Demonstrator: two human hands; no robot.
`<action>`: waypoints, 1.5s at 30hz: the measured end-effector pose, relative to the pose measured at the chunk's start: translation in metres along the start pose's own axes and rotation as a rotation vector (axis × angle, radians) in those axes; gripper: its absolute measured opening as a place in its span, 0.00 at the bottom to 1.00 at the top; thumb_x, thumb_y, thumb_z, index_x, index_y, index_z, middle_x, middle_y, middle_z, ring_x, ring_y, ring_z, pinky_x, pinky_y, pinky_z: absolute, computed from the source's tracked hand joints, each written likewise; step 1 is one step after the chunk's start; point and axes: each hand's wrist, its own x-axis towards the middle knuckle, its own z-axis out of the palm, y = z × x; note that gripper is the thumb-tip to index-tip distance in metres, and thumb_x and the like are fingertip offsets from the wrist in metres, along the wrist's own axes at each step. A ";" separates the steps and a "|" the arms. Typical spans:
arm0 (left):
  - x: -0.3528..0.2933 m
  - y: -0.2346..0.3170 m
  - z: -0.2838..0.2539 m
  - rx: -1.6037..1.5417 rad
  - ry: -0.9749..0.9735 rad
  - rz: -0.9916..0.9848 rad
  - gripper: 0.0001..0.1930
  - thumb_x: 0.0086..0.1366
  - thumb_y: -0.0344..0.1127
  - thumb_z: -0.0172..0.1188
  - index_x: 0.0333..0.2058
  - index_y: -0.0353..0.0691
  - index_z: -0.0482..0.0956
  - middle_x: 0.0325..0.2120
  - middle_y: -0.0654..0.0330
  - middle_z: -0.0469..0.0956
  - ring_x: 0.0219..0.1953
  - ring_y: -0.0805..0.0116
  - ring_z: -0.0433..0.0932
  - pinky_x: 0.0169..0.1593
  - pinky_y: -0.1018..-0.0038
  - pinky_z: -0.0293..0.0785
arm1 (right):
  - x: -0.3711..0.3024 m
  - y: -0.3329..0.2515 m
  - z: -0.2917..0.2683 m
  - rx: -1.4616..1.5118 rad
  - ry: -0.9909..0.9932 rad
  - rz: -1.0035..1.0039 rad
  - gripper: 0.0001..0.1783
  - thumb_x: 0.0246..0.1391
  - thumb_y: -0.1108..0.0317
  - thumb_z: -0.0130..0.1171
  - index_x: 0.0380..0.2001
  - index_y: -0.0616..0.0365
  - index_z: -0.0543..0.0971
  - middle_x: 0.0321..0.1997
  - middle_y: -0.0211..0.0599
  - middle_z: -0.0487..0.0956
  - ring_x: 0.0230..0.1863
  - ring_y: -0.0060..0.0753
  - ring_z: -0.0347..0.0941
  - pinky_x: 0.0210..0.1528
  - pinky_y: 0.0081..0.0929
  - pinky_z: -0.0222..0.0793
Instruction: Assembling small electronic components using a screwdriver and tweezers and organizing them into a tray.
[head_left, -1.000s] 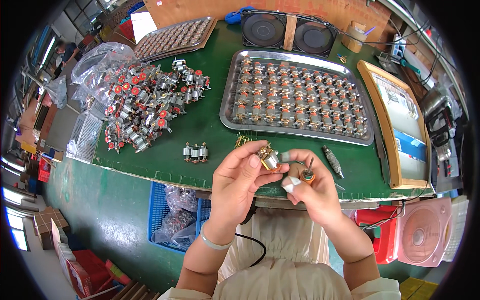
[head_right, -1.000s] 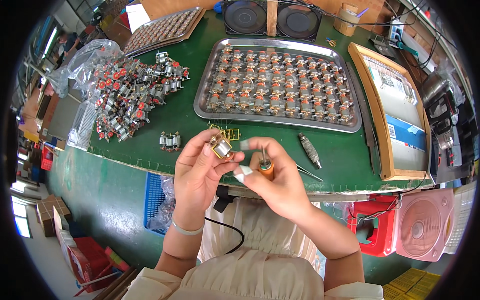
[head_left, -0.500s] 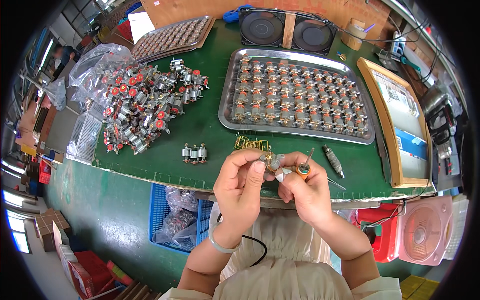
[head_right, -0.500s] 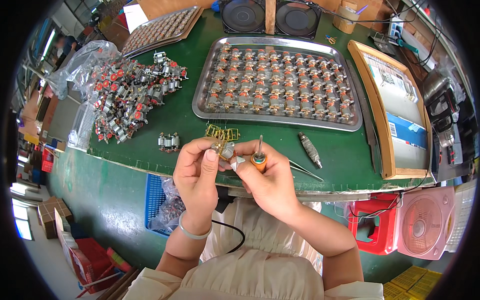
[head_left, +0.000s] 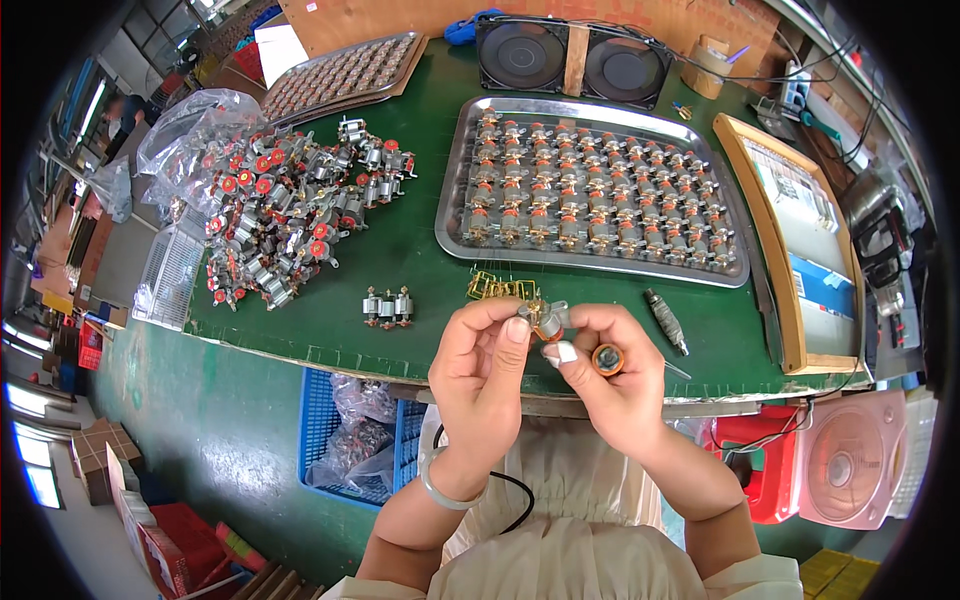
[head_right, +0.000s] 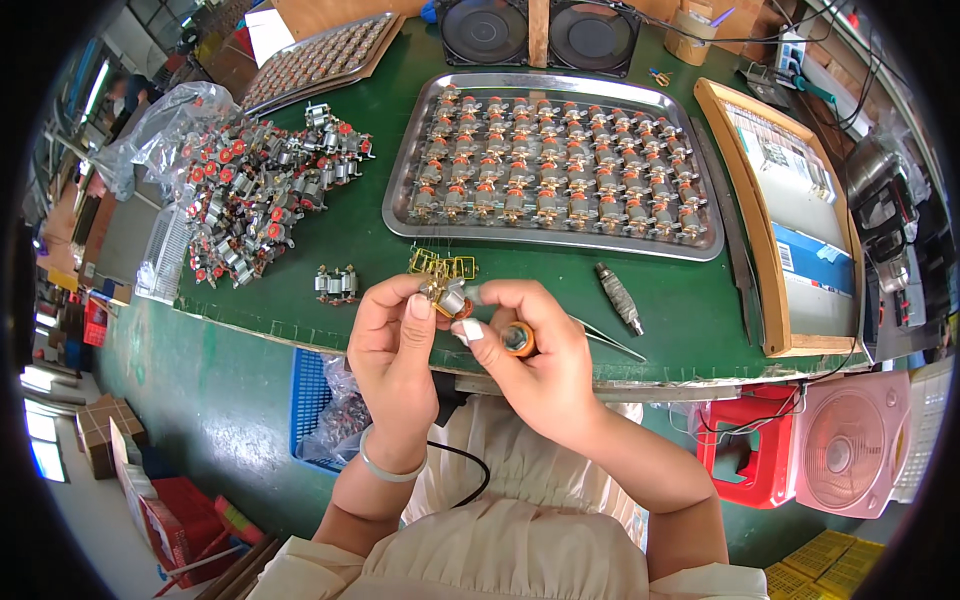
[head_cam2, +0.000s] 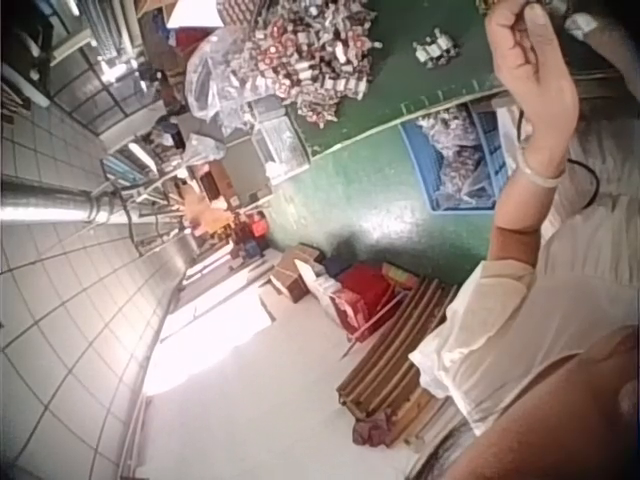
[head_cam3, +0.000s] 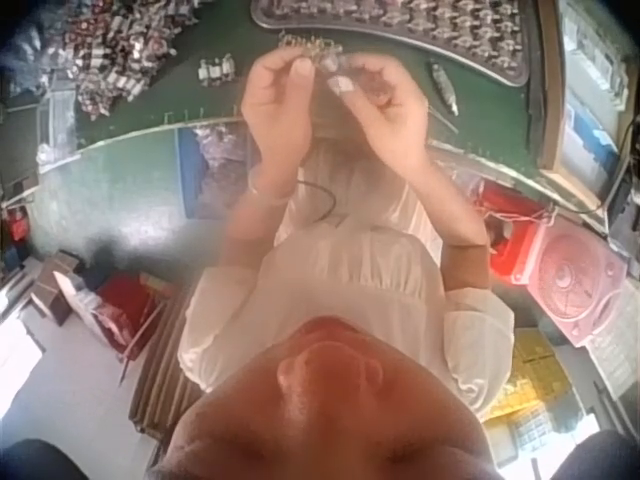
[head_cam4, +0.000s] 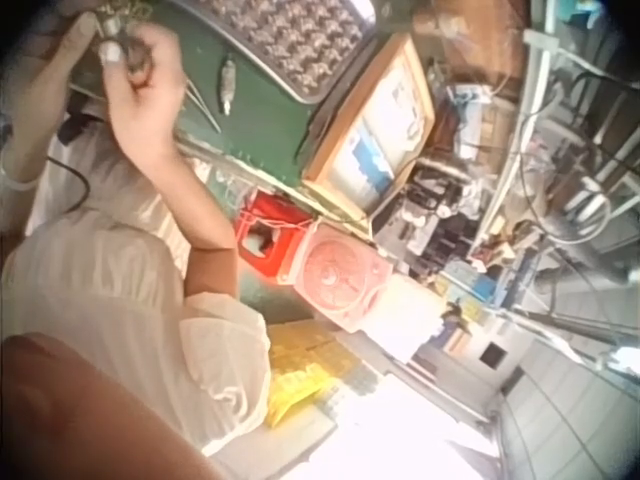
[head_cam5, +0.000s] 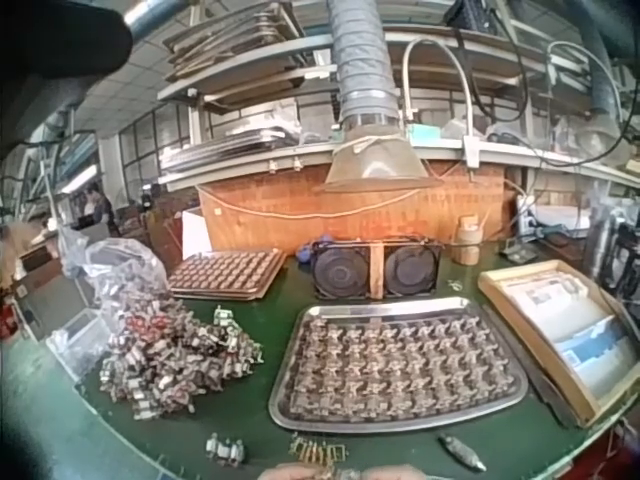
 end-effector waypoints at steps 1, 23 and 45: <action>0.000 0.000 0.000 -0.013 -0.009 0.009 0.08 0.62 0.28 0.51 0.39 0.31 0.69 0.32 0.60 0.74 0.34 0.78 0.72 0.39 0.82 0.69 | 0.001 -0.004 0.001 0.125 -0.007 0.108 0.12 0.51 0.73 0.56 0.39 0.63 0.70 0.21 0.23 0.68 0.21 0.09 0.58 0.22 0.10 0.54; 0.007 -0.008 0.010 -0.362 -0.020 -0.312 0.10 0.64 0.33 0.48 0.40 0.32 0.69 0.32 0.58 0.74 0.35 0.72 0.75 0.42 0.75 0.75 | 0.002 -0.015 -0.053 -0.785 -0.023 -0.488 0.18 0.35 0.75 0.64 0.32 0.59 0.70 0.21 0.37 0.71 0.18 0.38 0.69 0.18 0.28 0.64; 0.017 0.001 0.003 -0.237 -0.128 -0.298 0.08 0.64 0.32 0.48 0.38 0.34 0.69 0.38 0.54 0.73 0.44 0.60 0.74 0.45 0.69 0.74 | 0.010 -0.020 -0.075 -1.035 -0.112 -0.112 0.18 0.32 0.75 0.64 0.31 0.59 0.71 0.32 0.38 0.69 0.24 0.41 0.71 0.26 0.33 0.67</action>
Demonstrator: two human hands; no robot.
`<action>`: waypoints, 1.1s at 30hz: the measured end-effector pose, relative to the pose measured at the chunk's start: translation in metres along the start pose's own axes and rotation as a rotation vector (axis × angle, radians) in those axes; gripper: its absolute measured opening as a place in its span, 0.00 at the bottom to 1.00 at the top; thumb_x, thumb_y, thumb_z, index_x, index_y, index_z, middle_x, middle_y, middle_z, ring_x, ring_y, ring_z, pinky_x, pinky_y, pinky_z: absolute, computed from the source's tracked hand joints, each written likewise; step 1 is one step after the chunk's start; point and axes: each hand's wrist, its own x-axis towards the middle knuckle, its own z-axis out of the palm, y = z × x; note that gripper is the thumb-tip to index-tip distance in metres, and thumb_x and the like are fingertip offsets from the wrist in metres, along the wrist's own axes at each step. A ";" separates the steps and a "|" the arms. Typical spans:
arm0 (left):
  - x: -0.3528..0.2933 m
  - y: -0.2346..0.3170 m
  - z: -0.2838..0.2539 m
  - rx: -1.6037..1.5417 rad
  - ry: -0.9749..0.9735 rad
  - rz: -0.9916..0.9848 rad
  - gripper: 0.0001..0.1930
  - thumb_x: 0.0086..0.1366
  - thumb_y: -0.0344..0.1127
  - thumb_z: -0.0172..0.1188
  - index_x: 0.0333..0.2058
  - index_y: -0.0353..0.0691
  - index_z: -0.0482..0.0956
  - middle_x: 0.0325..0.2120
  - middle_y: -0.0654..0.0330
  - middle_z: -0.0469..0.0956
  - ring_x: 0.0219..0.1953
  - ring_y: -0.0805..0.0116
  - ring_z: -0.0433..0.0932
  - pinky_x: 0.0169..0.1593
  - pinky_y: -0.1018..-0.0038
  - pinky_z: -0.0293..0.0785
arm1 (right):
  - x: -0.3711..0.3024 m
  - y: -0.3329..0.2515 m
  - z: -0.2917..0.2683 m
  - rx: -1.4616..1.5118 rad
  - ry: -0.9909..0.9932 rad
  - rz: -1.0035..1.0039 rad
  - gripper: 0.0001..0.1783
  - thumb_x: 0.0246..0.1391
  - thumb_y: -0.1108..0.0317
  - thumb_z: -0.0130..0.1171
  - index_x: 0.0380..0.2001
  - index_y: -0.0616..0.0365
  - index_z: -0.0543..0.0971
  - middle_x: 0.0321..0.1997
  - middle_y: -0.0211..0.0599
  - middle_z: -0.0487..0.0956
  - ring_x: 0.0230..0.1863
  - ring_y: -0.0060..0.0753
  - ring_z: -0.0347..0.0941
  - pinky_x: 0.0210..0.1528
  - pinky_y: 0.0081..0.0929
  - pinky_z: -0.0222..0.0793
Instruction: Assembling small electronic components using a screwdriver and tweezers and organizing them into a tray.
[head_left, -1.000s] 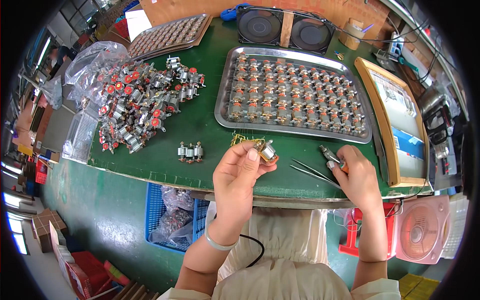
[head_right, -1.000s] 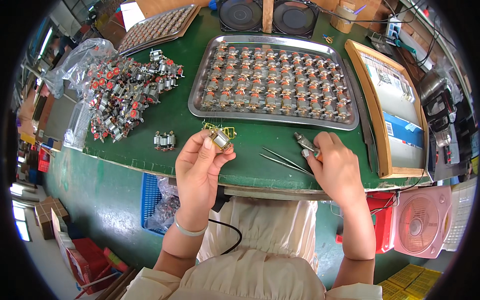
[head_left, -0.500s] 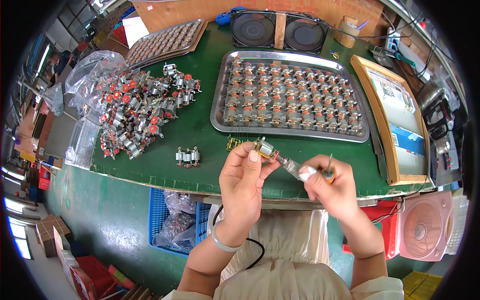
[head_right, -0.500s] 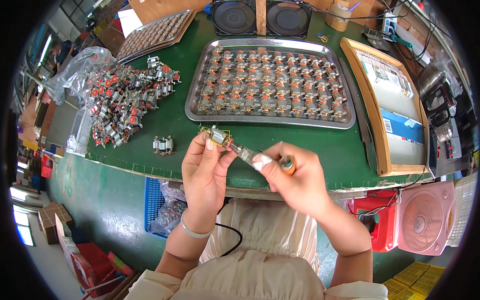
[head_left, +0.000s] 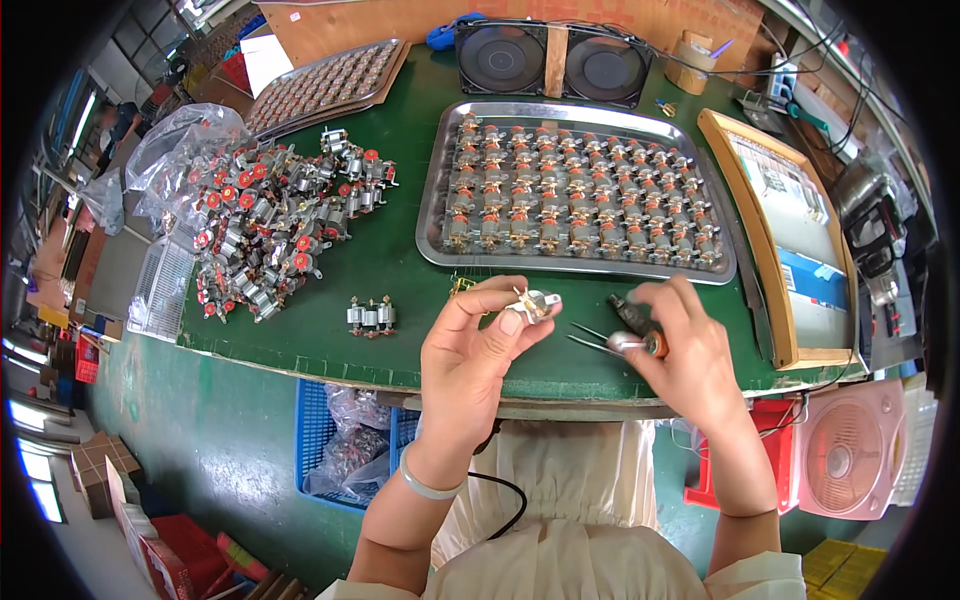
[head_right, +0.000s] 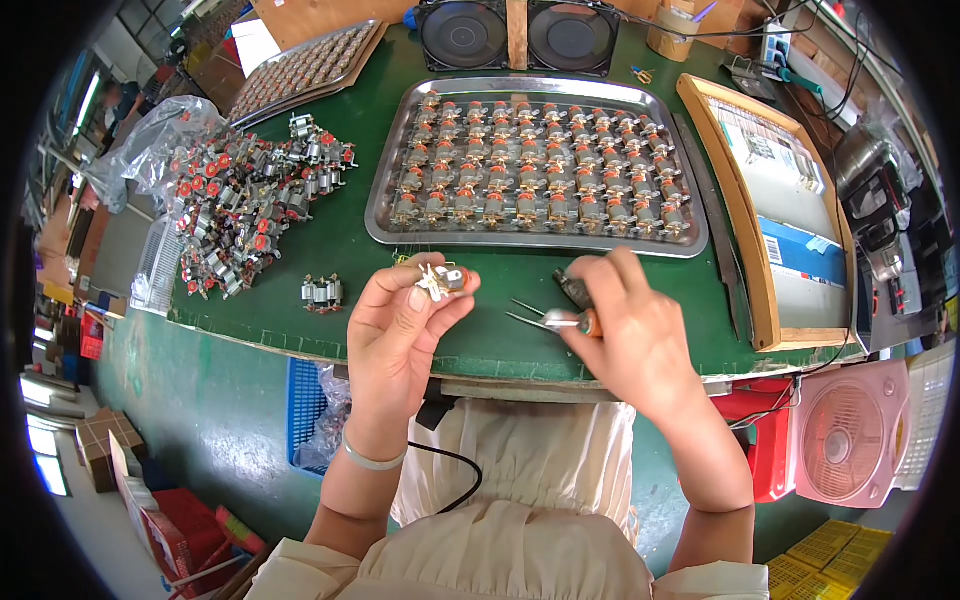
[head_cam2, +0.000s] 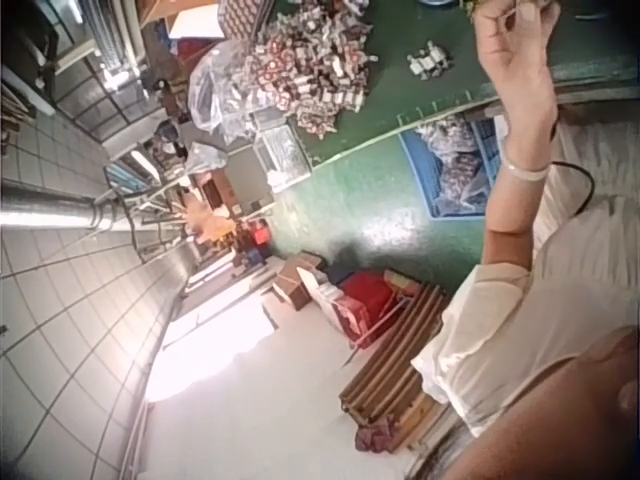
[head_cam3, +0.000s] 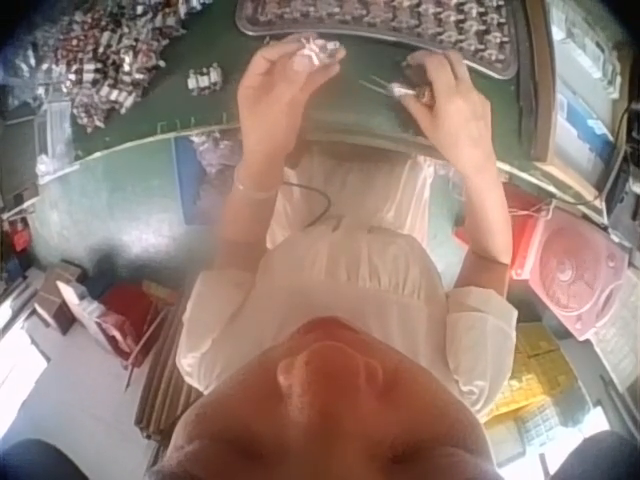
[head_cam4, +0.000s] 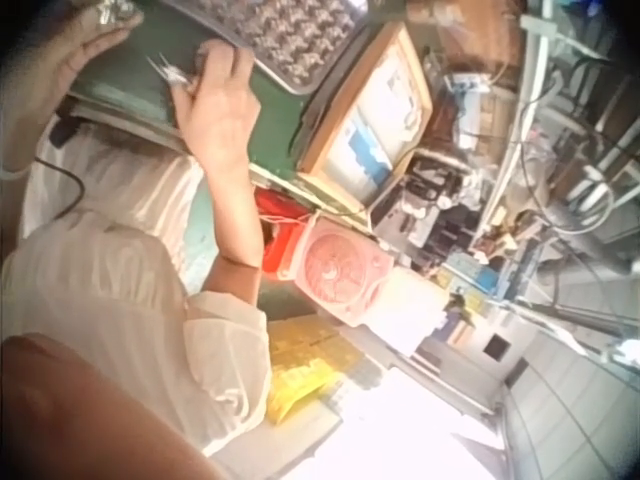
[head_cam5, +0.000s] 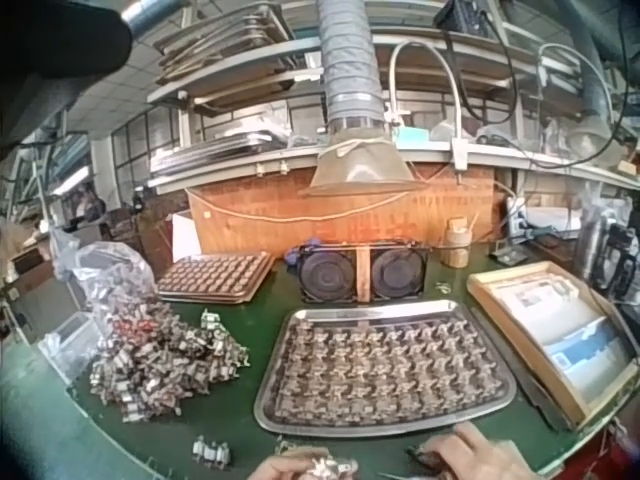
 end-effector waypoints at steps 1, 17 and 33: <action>0.000 -0.001 -0.002 -0.039 -0.002 0.001 0.08 0.62 0.32 0.51 0.37 0.34 0.70 0.41 0.54 0.70 0.44 0.61 0.74 0.47 0.69 0.73 | 0.001 -0.005 -0.002 0.087 -0.008 -0.059 0.19 0.31 0.76 0.64 0.32 0.58 0.70 0.33 0.38 0.69 0.23 0.40 0.71 0.25 0.33 0.67; -0.003 -0.002 -0.006 0.038 -0.135 0.012 0.06 0.60 0.26 0.53 0.35 0.33 0.70 0.47 0.46 0.68 0.48 0.63 0.70 0.51 0.70 0.67 | 0.007 -0.011 0.007 0.360 0.105 -0.365 0.15 0.37 0.78 0.59 0.32 0.60 0.71 0.20 0.34 0.73 0.18 0.31 0.71 0.20 0.26 0.65; 0.000 -0.009 -0.014 0.231 -0.327 0.392 0.10 0.55 0.18 0.54 0.36 0.31 0.67 0.47 0.43 0.67 0.49 0.57 0.70 0.51 0.68 0.68 | 0.006 -0.017 0.000 1.748 -0.601 0.551 0.14 0.48 0.69 0.53 0.30 0.74 0.72 0.13 0.36 0.68 0.11 0.21 0.60 0.15 0.19 0.54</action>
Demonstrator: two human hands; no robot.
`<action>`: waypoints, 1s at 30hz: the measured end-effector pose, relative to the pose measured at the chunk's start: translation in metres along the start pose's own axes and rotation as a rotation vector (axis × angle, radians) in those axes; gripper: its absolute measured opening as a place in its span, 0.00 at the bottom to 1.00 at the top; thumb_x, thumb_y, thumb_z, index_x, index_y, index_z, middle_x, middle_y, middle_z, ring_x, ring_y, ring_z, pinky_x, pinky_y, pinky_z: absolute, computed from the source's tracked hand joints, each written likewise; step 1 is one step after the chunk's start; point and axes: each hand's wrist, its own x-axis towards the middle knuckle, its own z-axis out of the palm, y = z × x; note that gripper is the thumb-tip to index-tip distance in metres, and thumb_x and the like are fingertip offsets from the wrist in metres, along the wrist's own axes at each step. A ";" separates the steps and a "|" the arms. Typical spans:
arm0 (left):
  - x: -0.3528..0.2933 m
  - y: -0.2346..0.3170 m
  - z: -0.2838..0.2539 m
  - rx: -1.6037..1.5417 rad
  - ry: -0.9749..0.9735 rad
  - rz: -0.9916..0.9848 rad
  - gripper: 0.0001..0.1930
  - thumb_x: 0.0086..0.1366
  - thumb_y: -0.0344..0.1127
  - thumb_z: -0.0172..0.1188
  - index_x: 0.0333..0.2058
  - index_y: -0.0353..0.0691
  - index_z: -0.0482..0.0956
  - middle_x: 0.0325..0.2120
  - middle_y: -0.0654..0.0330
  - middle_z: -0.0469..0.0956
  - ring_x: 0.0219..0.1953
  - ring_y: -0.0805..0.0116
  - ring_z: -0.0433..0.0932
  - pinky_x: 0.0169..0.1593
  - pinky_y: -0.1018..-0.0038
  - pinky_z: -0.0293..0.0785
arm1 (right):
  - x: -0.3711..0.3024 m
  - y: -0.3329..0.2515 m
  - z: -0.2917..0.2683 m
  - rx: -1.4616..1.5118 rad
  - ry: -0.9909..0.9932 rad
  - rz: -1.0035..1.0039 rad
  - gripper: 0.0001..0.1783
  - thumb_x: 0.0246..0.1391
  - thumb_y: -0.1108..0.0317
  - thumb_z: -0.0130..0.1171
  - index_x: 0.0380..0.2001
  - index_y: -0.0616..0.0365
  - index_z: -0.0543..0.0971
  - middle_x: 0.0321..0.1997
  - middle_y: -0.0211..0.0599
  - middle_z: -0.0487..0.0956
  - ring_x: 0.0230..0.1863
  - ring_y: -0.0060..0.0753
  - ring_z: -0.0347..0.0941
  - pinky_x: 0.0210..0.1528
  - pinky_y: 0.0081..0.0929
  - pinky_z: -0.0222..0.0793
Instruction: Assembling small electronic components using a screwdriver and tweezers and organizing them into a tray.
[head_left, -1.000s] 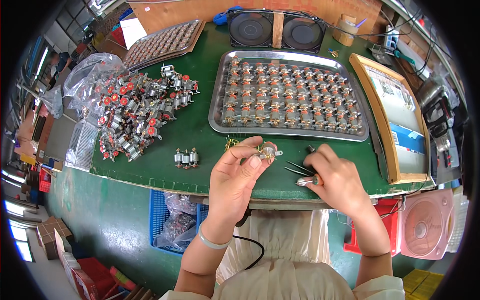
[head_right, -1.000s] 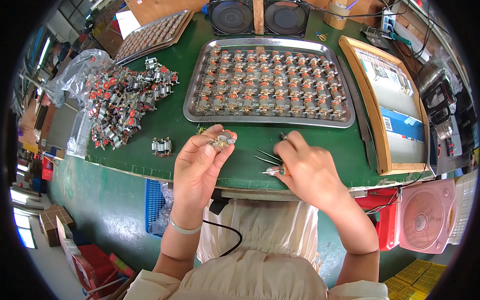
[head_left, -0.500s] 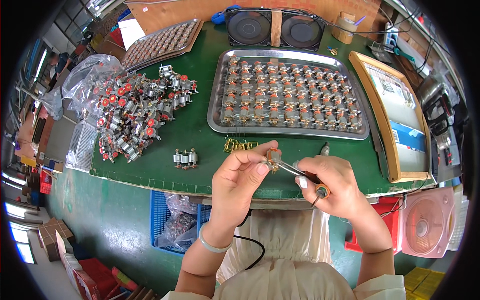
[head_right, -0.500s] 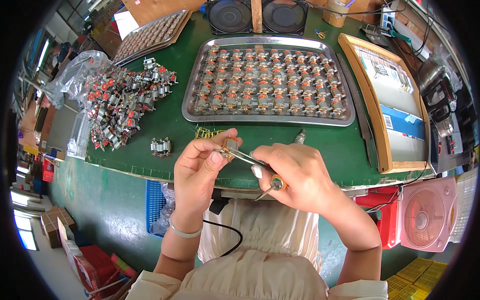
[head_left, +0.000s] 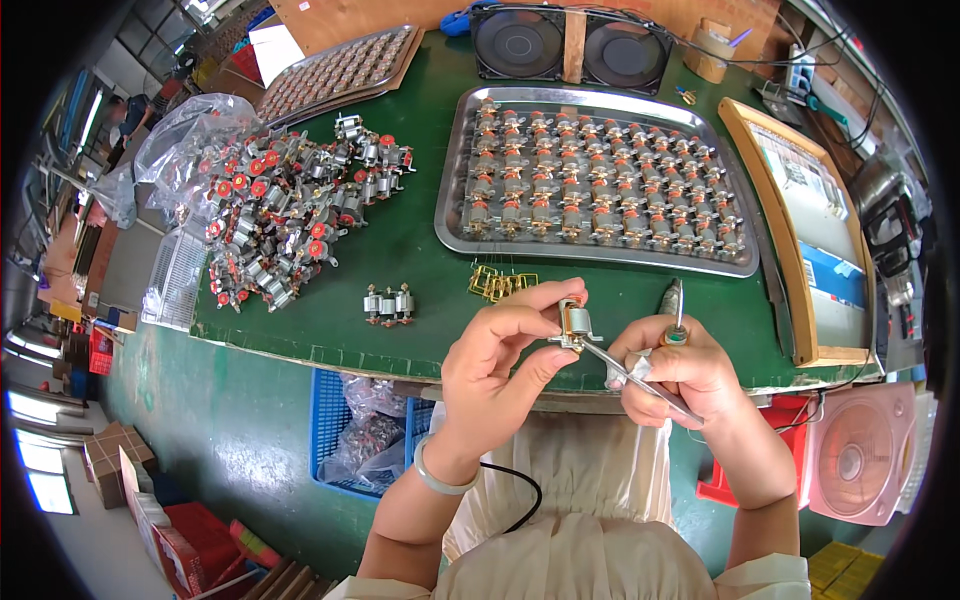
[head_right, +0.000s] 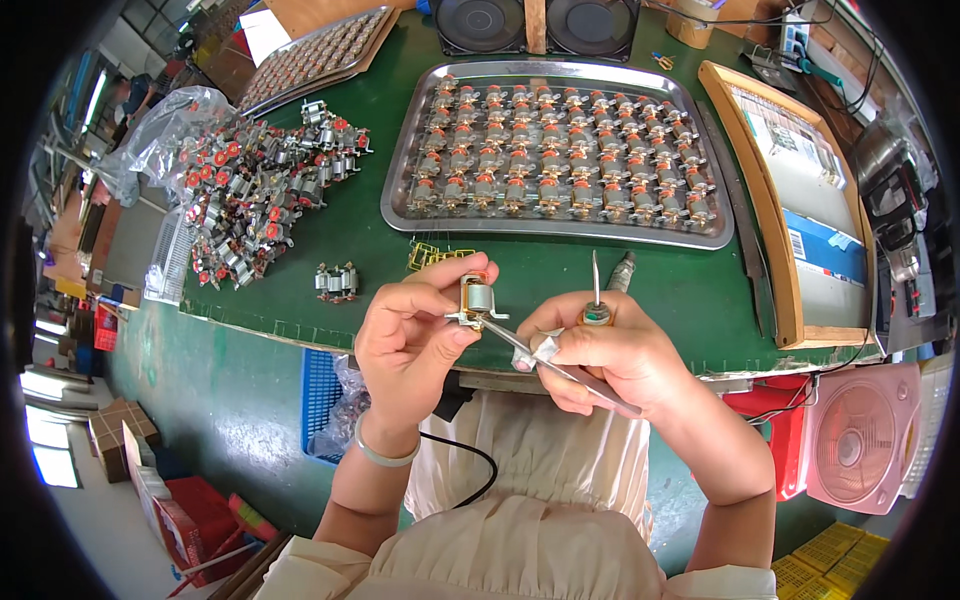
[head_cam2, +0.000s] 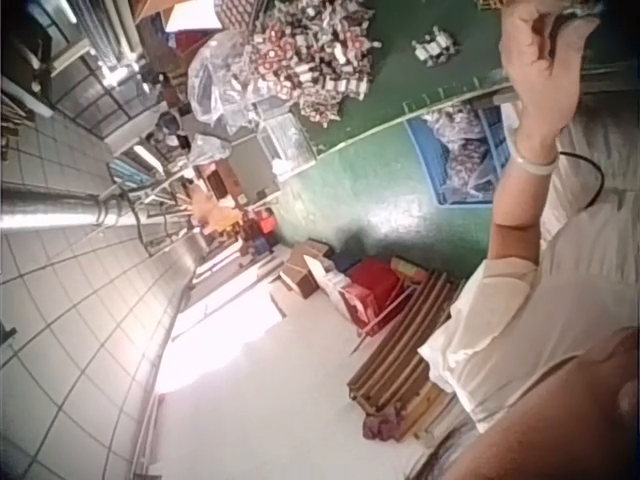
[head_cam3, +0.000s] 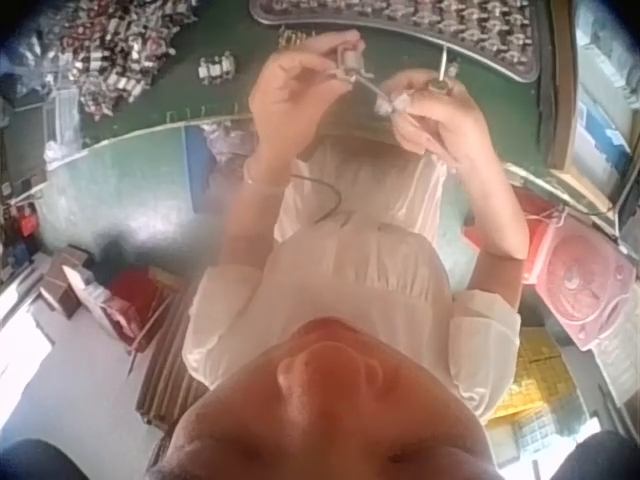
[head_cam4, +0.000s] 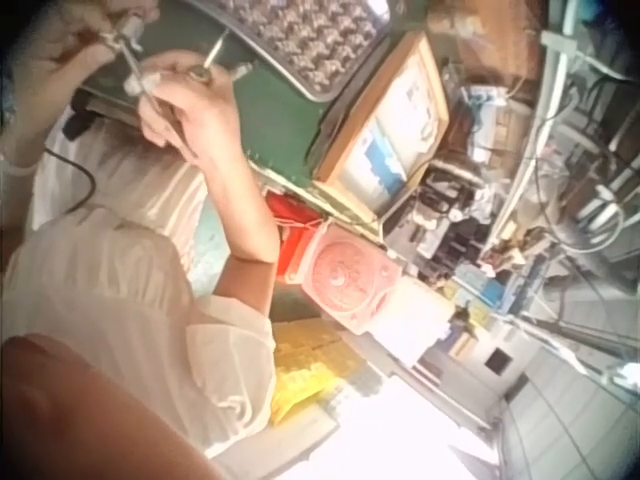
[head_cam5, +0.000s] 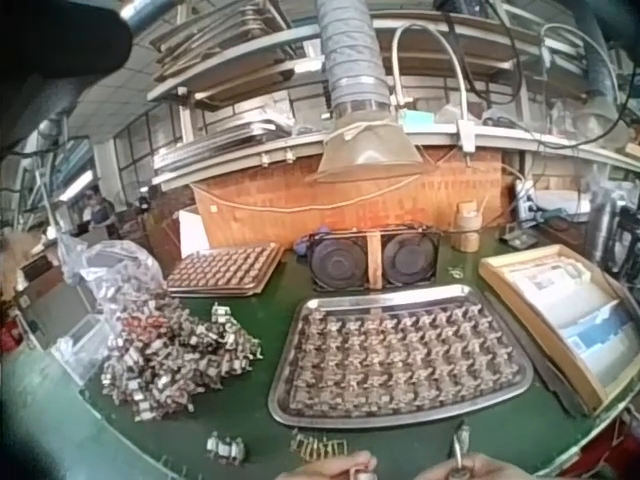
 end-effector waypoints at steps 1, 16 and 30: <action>0.000 -0.001 0.000 0.031 0.003 0.028 0.11 0.55 0.18 0.54 0.37 0.31 0.67 0.47 0.43 0.67 0.49 0.57 0.70 0.51 0.67 0.68 | -0.001 -0.001 0.001 -0.075 0.022 -0.024 0.13 0.48 0.70 0.53 0.30 0.74 0.72 0.14 0.35 0.68 0.12 0.21 0.61 0.15 0.19 0.55; 0.002 0.008 -0.007 0.201 0.034 -0.041 0.20 0.58 0.21 0.52 0.50 0.30 0.65 0.50 0.50 0.65 0.52 0.59 0.67 0.53 0.71 0.66 | 0.010 0.005 0.000 -1.710 0.327 -0.712 0.13 0.34 0.79 0.59 0.29 0.59 0.72 0.23 0.37 0.69 0.18 0.38 0.68 0.18 0.31 0.63; 0.001 0.014 -0.001 -0.204 0.124 -0.223 0.09 0.59 0.25 0.53 0.39 0.33 0.66 0.48 0.47 0.65 0.48 0.62 0.70 0.48 0.68 0.72 | 0.028 -0.004 0.013 -1.569 0.154 -1.183 0.23 0.22 0.80 0.56 0.32 0.61 0.72 0.24 0.31 0.69 0.16 0.30 0.66 0.16 0.25 0.61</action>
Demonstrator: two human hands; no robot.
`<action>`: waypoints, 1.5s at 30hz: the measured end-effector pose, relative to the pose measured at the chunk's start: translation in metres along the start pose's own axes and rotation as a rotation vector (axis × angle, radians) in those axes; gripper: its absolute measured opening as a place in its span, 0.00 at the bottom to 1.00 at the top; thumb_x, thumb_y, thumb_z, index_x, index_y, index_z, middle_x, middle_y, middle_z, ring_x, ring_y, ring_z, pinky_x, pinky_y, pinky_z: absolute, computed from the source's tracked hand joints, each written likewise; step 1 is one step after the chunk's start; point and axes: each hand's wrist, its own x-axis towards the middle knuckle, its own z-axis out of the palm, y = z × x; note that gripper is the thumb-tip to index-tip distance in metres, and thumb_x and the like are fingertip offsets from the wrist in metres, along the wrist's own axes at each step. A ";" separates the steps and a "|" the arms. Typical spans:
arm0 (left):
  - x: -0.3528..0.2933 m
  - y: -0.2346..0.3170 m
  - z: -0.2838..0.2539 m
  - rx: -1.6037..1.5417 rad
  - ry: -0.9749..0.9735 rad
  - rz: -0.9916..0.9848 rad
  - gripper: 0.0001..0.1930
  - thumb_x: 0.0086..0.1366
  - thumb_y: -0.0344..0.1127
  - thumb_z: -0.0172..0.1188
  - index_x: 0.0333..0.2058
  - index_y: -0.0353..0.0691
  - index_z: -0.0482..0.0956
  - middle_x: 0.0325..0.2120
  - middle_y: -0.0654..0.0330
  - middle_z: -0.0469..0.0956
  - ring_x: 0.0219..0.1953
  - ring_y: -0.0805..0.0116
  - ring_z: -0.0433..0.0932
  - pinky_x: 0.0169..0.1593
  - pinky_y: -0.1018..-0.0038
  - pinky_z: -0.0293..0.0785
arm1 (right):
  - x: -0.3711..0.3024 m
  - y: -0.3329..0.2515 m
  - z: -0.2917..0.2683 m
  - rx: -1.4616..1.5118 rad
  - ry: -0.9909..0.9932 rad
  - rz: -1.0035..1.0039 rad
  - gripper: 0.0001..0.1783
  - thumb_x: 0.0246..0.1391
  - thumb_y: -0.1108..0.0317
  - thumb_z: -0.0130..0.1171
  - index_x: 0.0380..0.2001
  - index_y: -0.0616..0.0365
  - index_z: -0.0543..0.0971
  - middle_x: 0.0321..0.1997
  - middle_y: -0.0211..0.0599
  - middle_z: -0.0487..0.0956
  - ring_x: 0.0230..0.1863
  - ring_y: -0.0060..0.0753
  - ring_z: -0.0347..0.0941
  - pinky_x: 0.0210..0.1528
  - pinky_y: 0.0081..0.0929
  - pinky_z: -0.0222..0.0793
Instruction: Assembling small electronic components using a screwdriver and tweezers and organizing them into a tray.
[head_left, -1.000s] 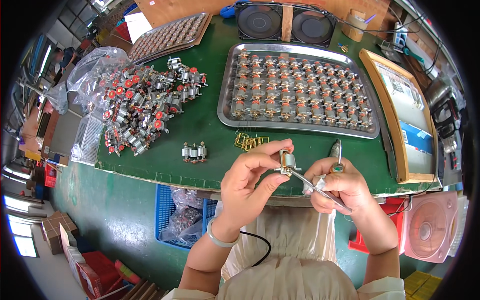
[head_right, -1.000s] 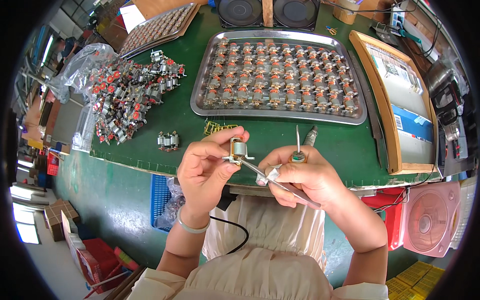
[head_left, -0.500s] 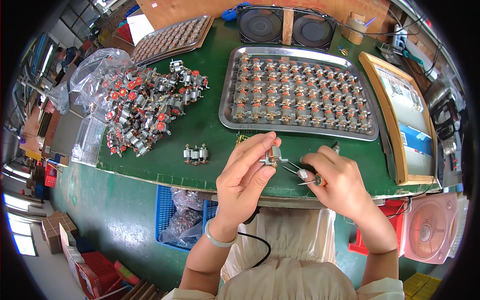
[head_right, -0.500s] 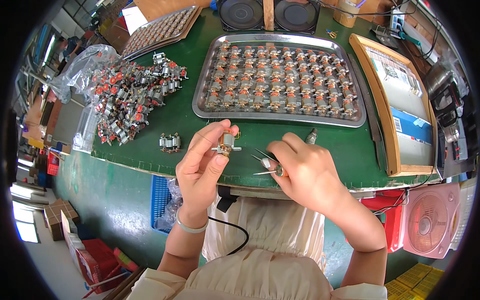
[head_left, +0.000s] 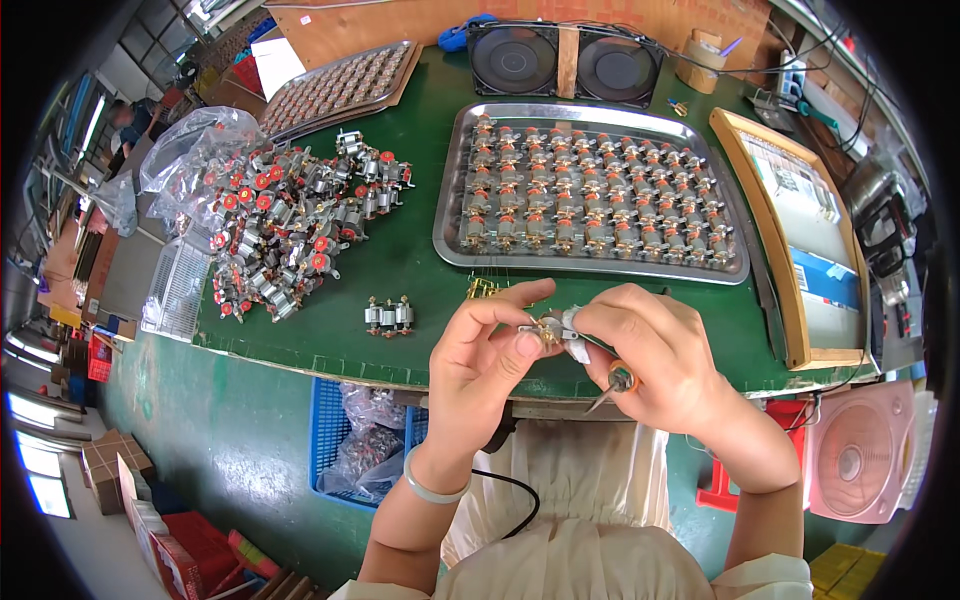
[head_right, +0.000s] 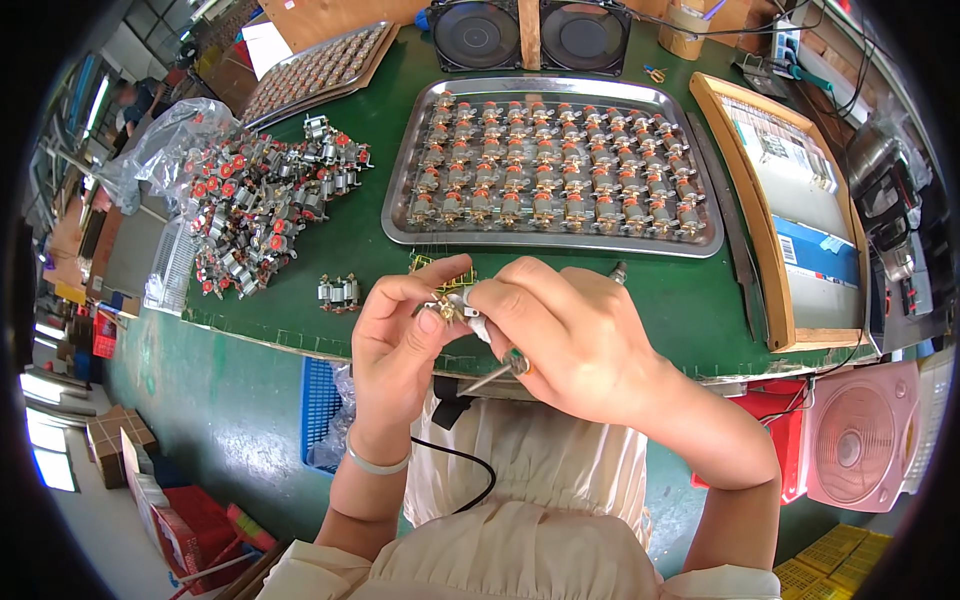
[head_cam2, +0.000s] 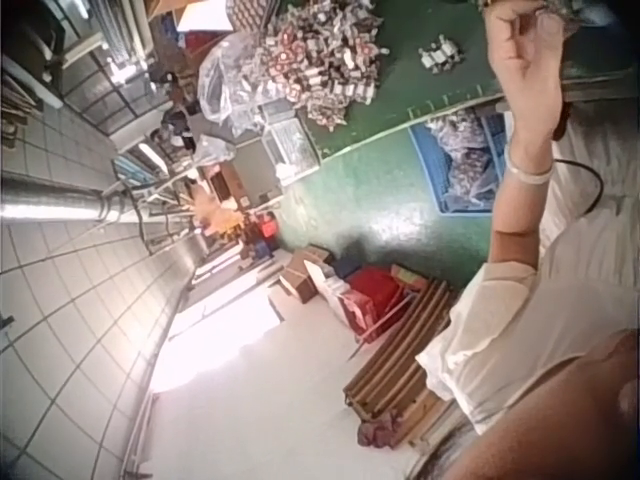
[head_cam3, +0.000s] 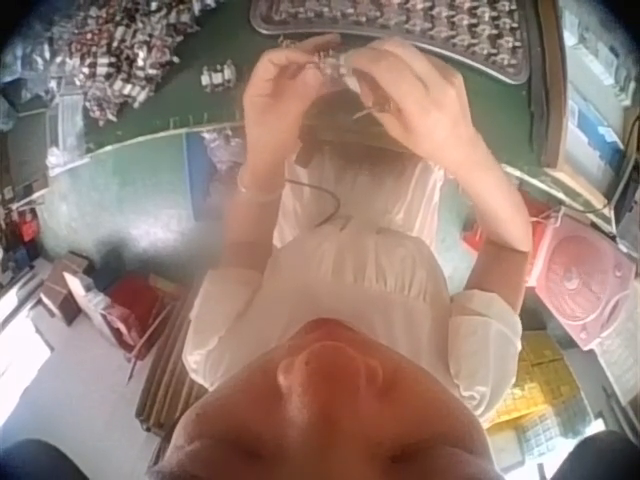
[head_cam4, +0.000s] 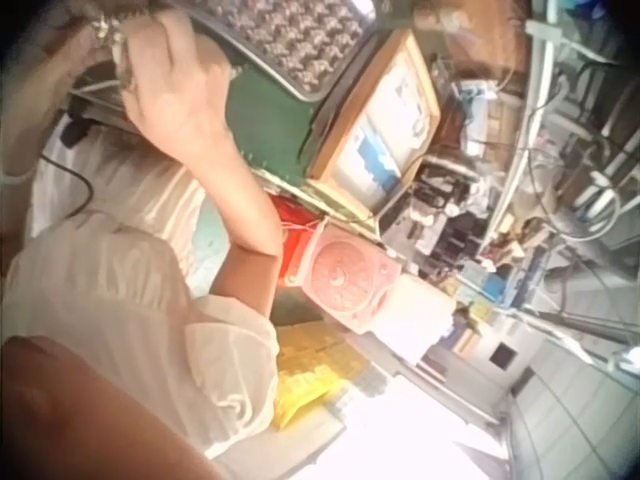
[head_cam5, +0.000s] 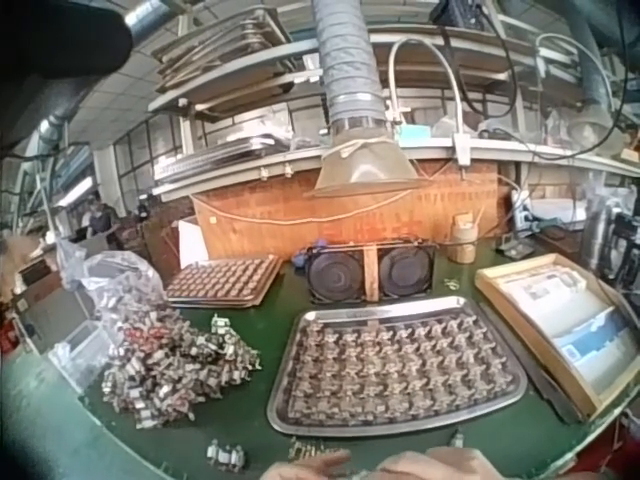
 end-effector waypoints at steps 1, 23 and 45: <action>0.000 0.002 0.002 0.006 0.040 -0.058 0.08 0.60 0.27 0.53 0.38 0.33 0.67 0.47 0.47 0.66 0.45 0.63 0.72 0.45 0.69 0.74 | 0.000 0.001 0.000 0.000 -0.001 -0.001 0.23 0.22 0.80 0.56 0.32 0.61 0.72 0.24 0.31 0.69 0.16 0.30 0.66 0.16 0.25 0.61; -0.002 0.010 0.006 0.026 0.147 -0.250 0.16 0.54 0.20 0.58 0.42 0.29 0.67 0.34 0.54 0.72 0.35 0.63 0.78 0.39 0.75 0.78 | 0.000 0.000 0.001 -0.222 0.008 -0.068 0.14 0.29 0.75 0.58 0.27 0.63 0.73 0.21 0.32 0.67 0.15 0.27 0.64 0.15 0.25 0.56; -0.003 0.010 0.004 0.012 0.116 -0.278 0.14 0.56 0.22 0.56 0.42 0.29 0.66 0.34 0.51 0.75 0.35 0.64 0.78 0.40 0.74 0.77 | -0.003 0.003 0.003 -0.233 0.008 -0.075 0.15 0.29 0.75 0.57 0.28 0.64 0.74 0.23 0.33 0.68 0.15 0.28 0.65 0.15 0.25 0.58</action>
